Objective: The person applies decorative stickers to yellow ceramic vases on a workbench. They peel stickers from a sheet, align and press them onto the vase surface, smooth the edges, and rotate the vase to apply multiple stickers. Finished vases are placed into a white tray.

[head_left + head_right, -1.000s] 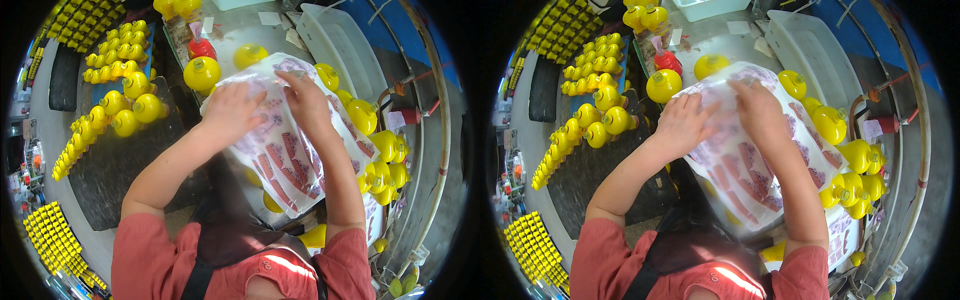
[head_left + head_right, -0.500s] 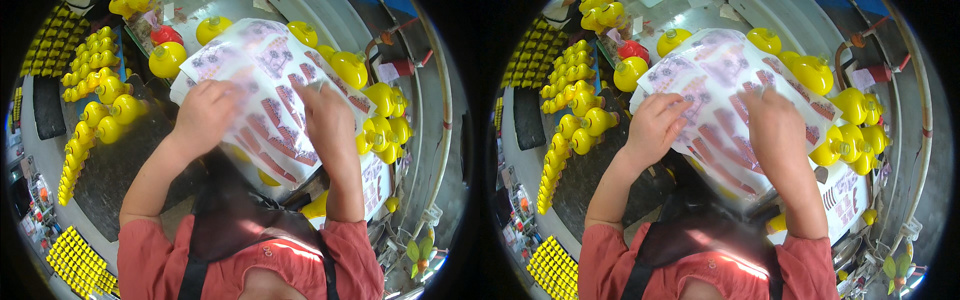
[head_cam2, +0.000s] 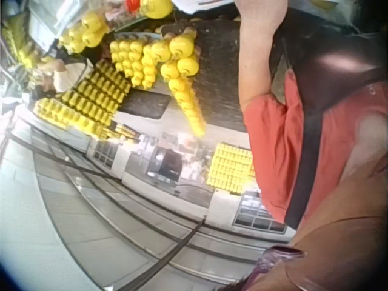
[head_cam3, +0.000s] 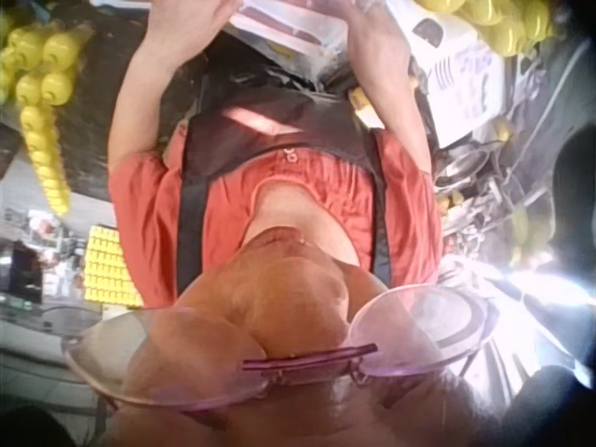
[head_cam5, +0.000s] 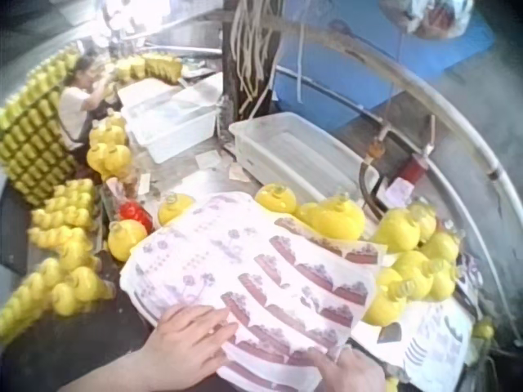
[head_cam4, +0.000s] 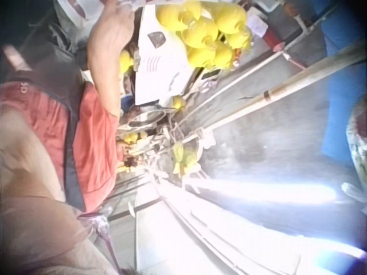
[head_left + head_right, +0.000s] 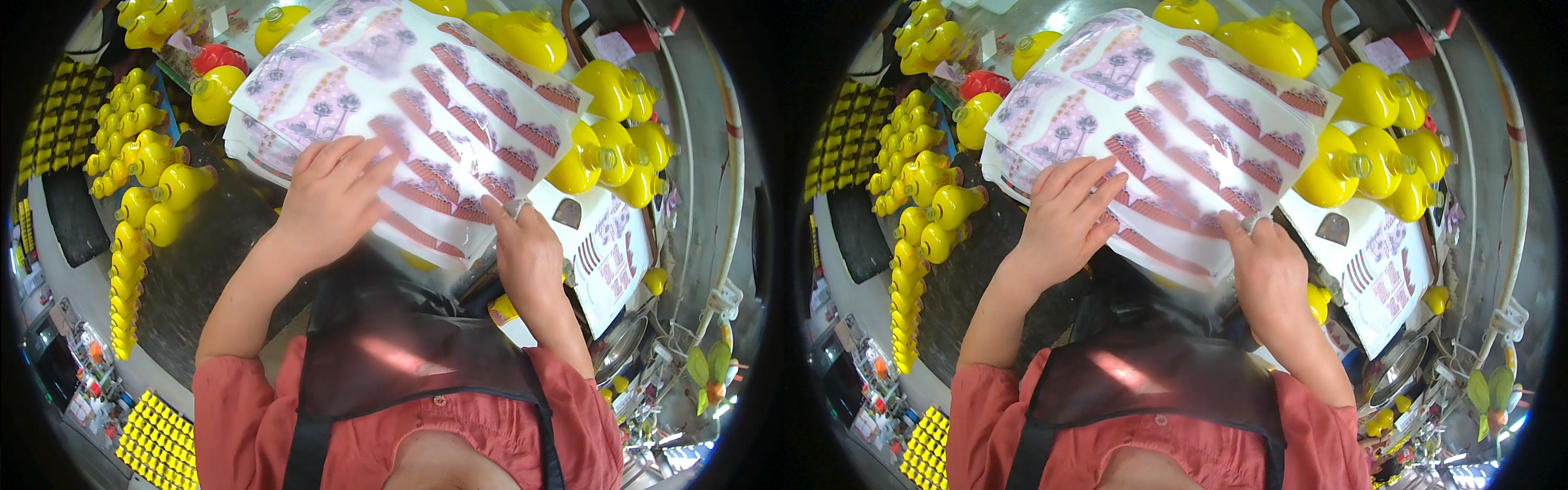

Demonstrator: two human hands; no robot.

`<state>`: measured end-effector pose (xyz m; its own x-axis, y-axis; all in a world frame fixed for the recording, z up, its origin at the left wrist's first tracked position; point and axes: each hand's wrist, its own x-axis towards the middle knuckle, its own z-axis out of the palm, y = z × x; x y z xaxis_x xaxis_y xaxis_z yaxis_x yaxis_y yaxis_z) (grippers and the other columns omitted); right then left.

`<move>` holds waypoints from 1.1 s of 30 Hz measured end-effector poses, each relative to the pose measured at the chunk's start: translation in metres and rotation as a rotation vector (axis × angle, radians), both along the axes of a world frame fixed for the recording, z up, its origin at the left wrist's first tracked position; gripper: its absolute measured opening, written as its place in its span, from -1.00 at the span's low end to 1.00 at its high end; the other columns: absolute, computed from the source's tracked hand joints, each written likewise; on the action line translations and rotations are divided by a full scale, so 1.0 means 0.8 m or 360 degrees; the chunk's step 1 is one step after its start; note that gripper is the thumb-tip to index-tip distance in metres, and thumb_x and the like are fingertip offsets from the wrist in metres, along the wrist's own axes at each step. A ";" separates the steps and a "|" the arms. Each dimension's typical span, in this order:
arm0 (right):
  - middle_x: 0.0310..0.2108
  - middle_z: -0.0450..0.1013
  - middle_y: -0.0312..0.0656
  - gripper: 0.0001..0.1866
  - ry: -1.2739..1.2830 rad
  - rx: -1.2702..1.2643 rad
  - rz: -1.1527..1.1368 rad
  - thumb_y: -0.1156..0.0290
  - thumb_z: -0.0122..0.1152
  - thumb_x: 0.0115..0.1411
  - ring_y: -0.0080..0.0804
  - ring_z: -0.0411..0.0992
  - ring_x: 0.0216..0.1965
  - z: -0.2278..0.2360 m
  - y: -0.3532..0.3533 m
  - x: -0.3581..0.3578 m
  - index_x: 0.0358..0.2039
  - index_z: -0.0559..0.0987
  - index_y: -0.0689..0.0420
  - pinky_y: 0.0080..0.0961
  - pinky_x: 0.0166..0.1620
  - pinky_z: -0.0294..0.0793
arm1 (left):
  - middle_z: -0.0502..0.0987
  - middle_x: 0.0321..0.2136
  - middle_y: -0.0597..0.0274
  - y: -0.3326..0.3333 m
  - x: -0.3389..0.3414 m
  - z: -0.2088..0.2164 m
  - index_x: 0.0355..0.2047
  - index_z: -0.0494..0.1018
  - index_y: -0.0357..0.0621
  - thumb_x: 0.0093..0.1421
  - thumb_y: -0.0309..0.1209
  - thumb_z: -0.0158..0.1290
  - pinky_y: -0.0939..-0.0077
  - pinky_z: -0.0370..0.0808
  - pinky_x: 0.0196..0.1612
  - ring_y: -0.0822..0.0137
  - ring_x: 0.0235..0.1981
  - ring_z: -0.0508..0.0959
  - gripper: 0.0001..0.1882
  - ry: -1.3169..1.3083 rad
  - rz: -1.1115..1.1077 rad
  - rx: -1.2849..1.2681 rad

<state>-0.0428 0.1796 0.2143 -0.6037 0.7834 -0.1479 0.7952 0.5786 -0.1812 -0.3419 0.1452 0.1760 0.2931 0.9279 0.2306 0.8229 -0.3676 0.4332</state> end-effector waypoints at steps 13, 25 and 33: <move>-0.41 0.39 -0.09 -0.39 0.0092 -0.0031 -0.0063 0.58 0.21 0.06 -0.09 0.47 -0.39 -0.034 -0.040 0.025 0.20 0.56 0.13 -0.18 -0.34 0.52 | 0.42 0.16 0.10 -0.037 0.049 0.004 0.19 0.54 0.23 -0.03 -0.14 0.39 -0.03 0.18 0.34 0.04 0.25 0.37 -0.30 0.0111 -0.0015 -0.0214; -0.45 0.37 -0.13 -0.38 0.0224 0.0041 -0.0062 0.58 0.22 0.07 -0.13 0.47 -0.42 -0.040 -0.033 0.032 0.20 0.60 -0.07 -0.20 -0.36 0.52 | 0.37 0.17 0.08 -0.045 0.091 0.003 0.22 0.53 0.21 -0.04 0.00 0.39 -0.09 0.09 0.38 0.01 0.28 0.31 -0.24 0.0101 -0.0085 -0.0222; -0.47 0.36 -0.16 -0.37 0.0179 0.0025 0.0034 0.57 0.20 0.08 -0.18 0.45 -0.47 -0.048 -0.032 0.037 0.22 0.60 -0.09 -0.25 -0.40 0.50 | 0.39 0.19 0.06 -0.050 0.102 0.001 0.20 0.53 0.23 -0.04 0.00 0.39 -0.12 0.11 0.37 0.03 0.30 0.33 -0.26 0.0128 -0.0074 -0.0270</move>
